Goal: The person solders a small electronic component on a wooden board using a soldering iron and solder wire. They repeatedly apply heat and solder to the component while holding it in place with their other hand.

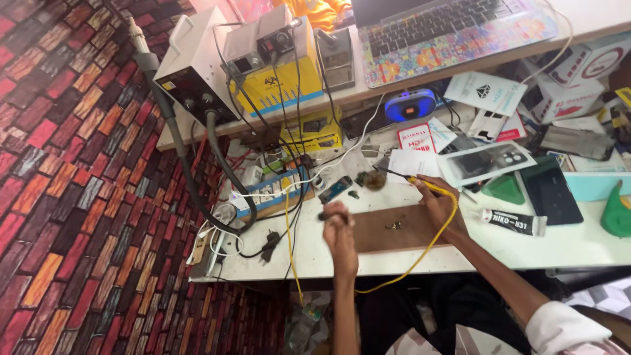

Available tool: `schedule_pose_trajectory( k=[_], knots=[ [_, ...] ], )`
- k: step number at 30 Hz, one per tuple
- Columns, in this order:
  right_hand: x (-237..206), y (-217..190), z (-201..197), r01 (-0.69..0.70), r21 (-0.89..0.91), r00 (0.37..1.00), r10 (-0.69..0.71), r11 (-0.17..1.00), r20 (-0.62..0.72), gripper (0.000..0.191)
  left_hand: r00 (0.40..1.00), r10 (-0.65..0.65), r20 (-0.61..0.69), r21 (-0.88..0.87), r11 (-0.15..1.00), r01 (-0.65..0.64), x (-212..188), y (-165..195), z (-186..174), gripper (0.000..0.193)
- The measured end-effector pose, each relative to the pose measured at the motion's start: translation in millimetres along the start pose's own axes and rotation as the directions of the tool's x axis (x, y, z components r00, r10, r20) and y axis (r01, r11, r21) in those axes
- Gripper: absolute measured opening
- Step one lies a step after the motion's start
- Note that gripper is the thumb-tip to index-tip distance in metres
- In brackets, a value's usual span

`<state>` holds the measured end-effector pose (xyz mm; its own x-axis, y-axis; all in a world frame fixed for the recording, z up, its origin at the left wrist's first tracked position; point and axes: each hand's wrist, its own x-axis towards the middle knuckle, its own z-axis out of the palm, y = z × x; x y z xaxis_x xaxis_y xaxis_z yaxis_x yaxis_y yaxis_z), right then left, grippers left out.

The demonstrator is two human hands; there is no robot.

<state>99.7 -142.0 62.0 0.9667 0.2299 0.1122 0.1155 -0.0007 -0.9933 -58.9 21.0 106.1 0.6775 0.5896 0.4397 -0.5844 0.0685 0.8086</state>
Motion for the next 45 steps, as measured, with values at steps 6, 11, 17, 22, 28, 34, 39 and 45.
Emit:
schedule_pose_trajectory(
  k=[6, 11, 17, 22, 28, 34, 39, 45],
  knots=[
    [6, 6, -1, 0.056, -0.039, 0.998, -0.055, 0.998, 0.017, 0.035, 0.997, -0.021, 0.079, 0.195, 0.981, 0.005, 15, -89, -14, 0.044],
    [5, 11, 1, 0.049, 0.047, 0.999, -0.05, 0.998, 0.022, 0.034, 0.996, -0.038, -0.084, 0.083, 0.996, 0.045, 7, -119, -11, 0.047],
    [3, 1, 0, 0.013, 0.041, 0.999, -0.014, 0.999, 0.038, 0.034, 0.999, 0.031, -0.019, 0.004, 1.0, -0.031, 1, -149, -2, 0.047],
    [1, -1, 0, 0.003, 0.043, 1.0, -0.004, 0.999, 0.023, 0.037, 0.998, 0.042, -0.04, 0.221, 0.975, -0.032, -2, -138, -11, 0.051],
    [0, -11, 1, -0.019, -0.019, 0.999, 0.019, 1.0, 0.029, 0.037, 0.967, -0.245, -0.068, 0.263, 0.931, 0.254, -4, -111, -16, 0.041],
    [-2, -26, 2, -0.084, -0.095, 0.991, 0.093, 0.992, 0.094, 0.035, 0.981, -0.163, -0.104, 0.109, 0.979, 0.174, -7, -114, -11, 0.032],
    [-5, -33, 2, 0.033, -0.27, 0.993, 0.0, 0.962, 0.121, 0.033, 0.977, -0.169, -0.128, 0.175, 0.966, 0.191, -8, -117, -11, 0.026],
    [-7, -31, 3, 0.002, -0.288, 0.996, 0.024, 0.958, 0.089, 0.034, 0.956, -0.18, -0.231, 0.117, 0.97, 0.211, -6, -127, -15, 0.03]
  ],
)
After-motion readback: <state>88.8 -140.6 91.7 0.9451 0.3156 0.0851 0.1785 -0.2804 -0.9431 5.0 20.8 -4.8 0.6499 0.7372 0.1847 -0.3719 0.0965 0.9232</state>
